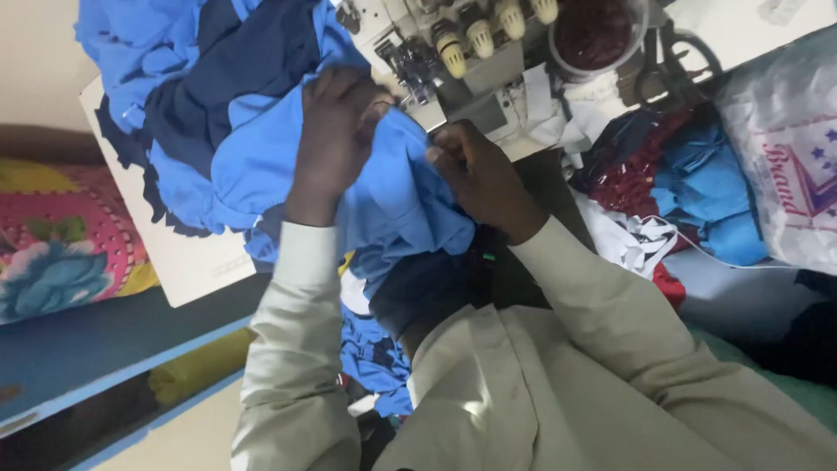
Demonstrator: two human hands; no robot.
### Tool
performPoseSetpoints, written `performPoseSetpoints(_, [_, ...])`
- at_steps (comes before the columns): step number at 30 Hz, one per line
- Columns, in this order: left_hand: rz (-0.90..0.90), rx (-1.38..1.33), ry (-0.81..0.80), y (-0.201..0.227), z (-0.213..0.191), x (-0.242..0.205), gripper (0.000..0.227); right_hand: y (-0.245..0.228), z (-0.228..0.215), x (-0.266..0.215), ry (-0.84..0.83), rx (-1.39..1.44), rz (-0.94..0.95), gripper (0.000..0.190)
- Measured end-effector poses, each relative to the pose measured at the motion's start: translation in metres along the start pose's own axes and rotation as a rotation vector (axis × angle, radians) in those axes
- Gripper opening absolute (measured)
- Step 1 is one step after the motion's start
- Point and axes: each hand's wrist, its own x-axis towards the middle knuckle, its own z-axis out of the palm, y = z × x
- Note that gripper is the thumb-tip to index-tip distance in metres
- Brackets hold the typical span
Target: Sorting and arranging blue fabric pieces on a work table in preparation for sewing
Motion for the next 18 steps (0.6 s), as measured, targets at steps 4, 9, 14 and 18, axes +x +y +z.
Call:
performPoseSetpoints(4, [-0.156,0.301,0.155,0.058,0.012,-0.004,0.018,0.006,0.009,0.001,0.053,-0.002,0.102,0.043])
performPoseSetpoints(9, [-0.398,-0.107,0.439,0.075,0.04,-0.029,0.019,0.02,0.008,0.001,0.125,0.14,0.058,0.021])
performPoseSetpoints(14, [-0.449,-0.242,0.465,0.082,0.051,-0.027,0.029,0.013,-0.005,0.007,0.056,0.173,-0.006,0.022])
performPoseSetpoints(18, [-0.427,-0.356,0.392,0.07,0.049,-0.025,0.036,0.016,-0.011,0.007,-0.003,0.406,0.199,0.022])
